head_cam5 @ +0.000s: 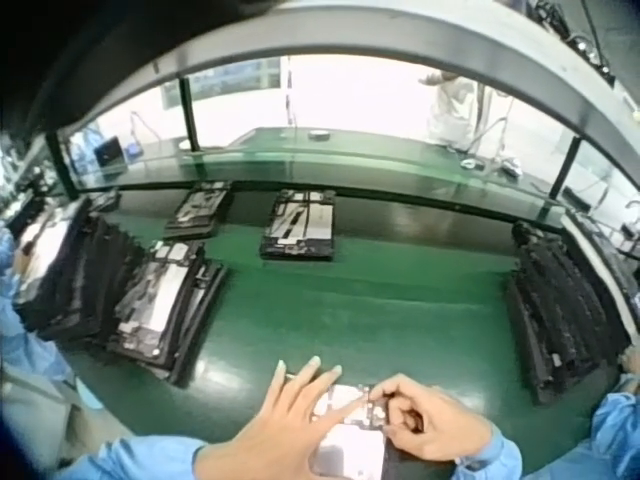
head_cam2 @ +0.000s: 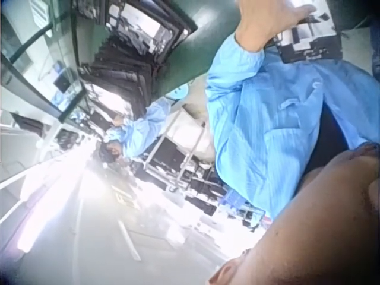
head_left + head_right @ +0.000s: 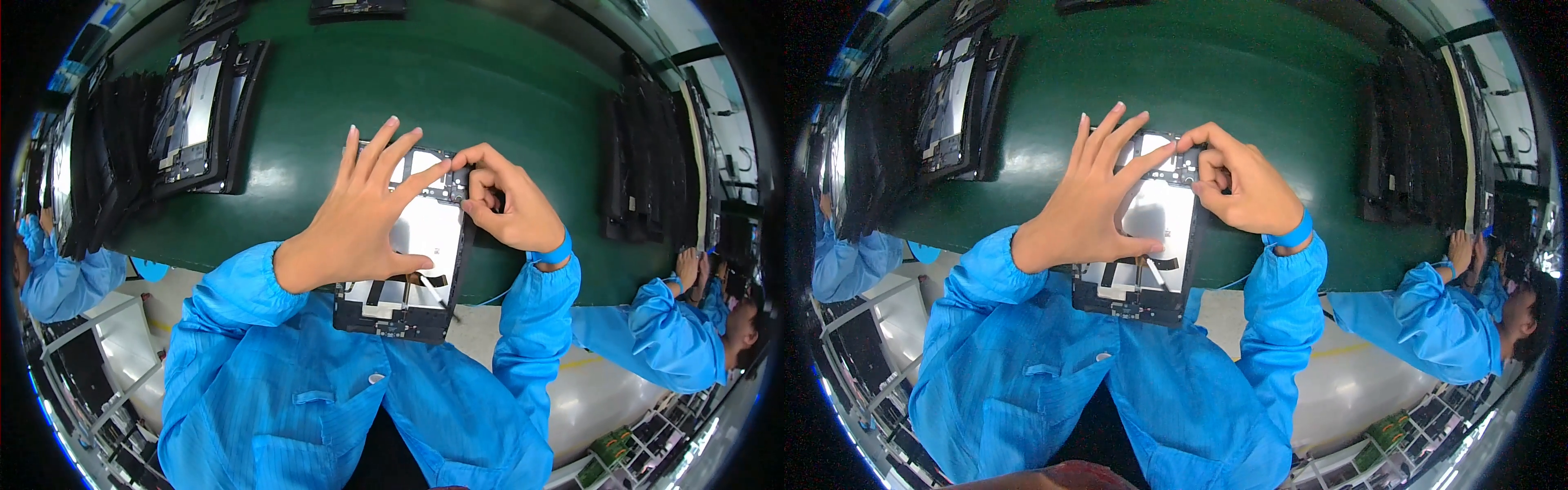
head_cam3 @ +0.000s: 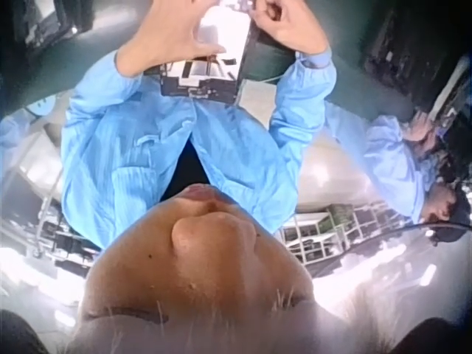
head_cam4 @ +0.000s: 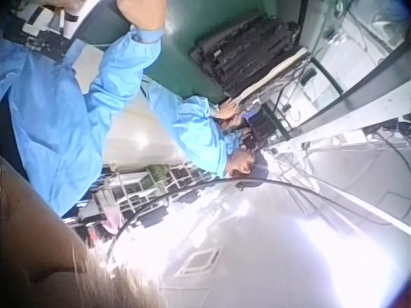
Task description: The person assembles tablet devices by connecting ribbon cables and pressing down internal components by hand, placing completed units onto the upper conveyor shelf and picking up new tablet assemblies from a stack.
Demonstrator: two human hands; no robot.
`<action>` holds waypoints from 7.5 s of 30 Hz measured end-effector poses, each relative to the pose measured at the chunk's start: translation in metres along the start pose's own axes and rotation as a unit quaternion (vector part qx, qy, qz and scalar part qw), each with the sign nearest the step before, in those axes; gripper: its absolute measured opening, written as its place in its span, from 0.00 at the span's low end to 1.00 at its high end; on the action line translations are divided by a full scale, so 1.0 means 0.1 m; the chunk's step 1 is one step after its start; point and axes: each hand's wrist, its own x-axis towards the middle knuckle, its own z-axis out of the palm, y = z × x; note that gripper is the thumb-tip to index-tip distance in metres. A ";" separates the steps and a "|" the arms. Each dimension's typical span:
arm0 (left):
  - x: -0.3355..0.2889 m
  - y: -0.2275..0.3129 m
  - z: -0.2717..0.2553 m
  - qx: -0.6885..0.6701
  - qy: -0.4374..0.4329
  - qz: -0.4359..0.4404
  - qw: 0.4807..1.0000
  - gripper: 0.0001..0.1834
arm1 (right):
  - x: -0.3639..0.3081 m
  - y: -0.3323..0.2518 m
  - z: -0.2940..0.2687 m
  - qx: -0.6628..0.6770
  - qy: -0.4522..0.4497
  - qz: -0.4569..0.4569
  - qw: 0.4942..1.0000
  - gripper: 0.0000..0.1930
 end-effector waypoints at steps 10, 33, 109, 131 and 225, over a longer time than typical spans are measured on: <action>-0.08 -0.02 0.05 -0.011 -0.003 0.055 0.998 0.38 | -0.04 0.01 0.00 0.082 -0.013 0.050 0.995 0.19; 0.08 -0.14 0.09 0.010 0.009 0.205 0.979 0.27 | 0.30 0.15 0.25 -0.026 0.198 -0.075 0.977 0.12; 0.14 -0.21 0.19 -0.056 0.066 0.200 0.976 0.16 | 0.12 0.17 0.11 0.043 0.043 0.030 0.998 0.34; -0.92 -0.59 -0.18 -0.136 0.153 0.030 0.978 0.03 | 0.43 -0.59 0.62 -0.255 0.004 -0.218 0.942 0.13; 0.02 -1.12 -0.38 0.020 0.084 0.475 0.876 0.12 | 0.64 -0.30 0.85 -0.046 0.113 -0.135 0.983 0.13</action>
